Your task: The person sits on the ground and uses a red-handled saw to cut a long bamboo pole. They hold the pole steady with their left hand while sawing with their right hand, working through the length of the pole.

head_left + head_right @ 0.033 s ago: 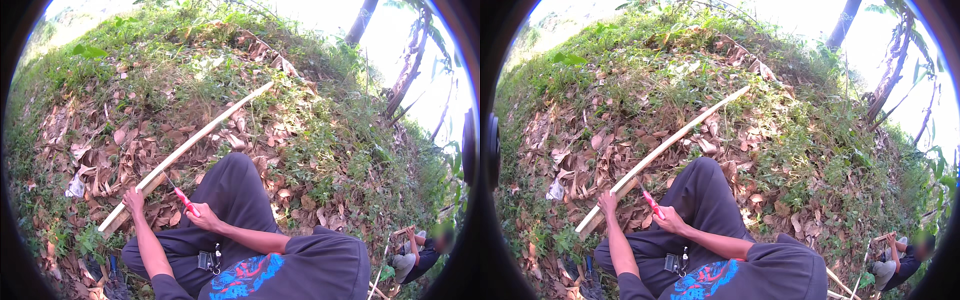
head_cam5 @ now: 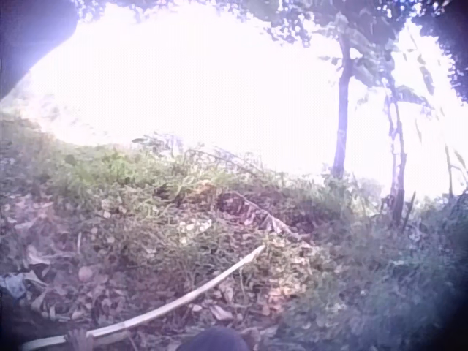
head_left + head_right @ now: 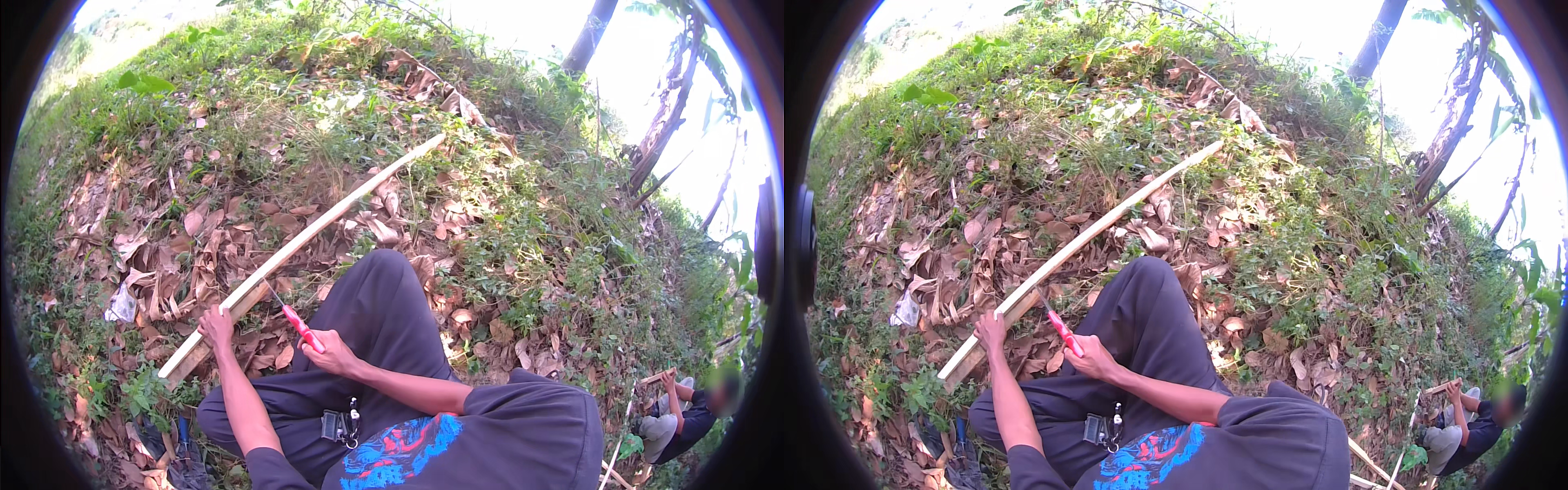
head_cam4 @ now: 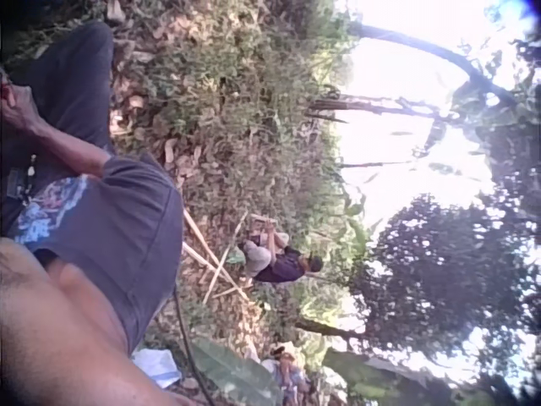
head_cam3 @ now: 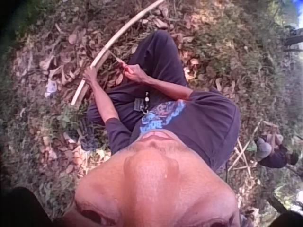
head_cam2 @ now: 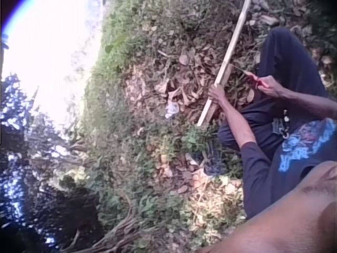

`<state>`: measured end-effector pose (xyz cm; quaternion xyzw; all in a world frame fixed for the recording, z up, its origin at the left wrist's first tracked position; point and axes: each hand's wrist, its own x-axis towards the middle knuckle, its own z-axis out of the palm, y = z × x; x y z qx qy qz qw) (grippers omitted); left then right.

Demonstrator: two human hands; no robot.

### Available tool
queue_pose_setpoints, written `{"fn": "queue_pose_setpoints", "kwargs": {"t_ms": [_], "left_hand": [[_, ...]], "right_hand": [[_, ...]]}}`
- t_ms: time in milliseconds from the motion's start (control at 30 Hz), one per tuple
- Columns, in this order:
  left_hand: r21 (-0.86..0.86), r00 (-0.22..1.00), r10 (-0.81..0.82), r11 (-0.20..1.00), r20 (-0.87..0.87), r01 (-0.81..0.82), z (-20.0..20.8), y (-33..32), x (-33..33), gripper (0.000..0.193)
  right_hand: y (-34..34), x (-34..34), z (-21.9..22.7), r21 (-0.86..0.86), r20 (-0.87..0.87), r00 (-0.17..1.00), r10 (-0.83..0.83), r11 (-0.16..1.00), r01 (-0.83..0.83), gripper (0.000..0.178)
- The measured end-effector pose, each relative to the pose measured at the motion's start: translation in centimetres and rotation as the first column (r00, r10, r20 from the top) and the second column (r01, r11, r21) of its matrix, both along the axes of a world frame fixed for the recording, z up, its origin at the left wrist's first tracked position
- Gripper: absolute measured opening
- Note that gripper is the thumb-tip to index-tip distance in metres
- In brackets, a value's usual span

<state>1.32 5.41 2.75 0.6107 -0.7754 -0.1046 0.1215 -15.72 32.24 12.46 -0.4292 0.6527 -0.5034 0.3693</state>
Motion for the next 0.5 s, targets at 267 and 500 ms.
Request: {"fn": "queue_pose_setpoints", "kwargs": {"t_ms": [267,500], "left_hand": [[0.031,0.997,0.051,0.998,-0.064,-0.049,-1.3,-0.8,0.9,0.047],[0.076,0.996,0.088,0.993,0.023,-0.089,-1.5,-1.8,1.0,0.049]], "right_hand": [[-1.3,-0.1,0.8,-0.039,-0.023,0.998,-0.057,0.998,0.056,0.025],[-2.7,-0.8,3.0,-0.005,-0.098,0.994,-0.053,0.999,0.052,0.028]]}}
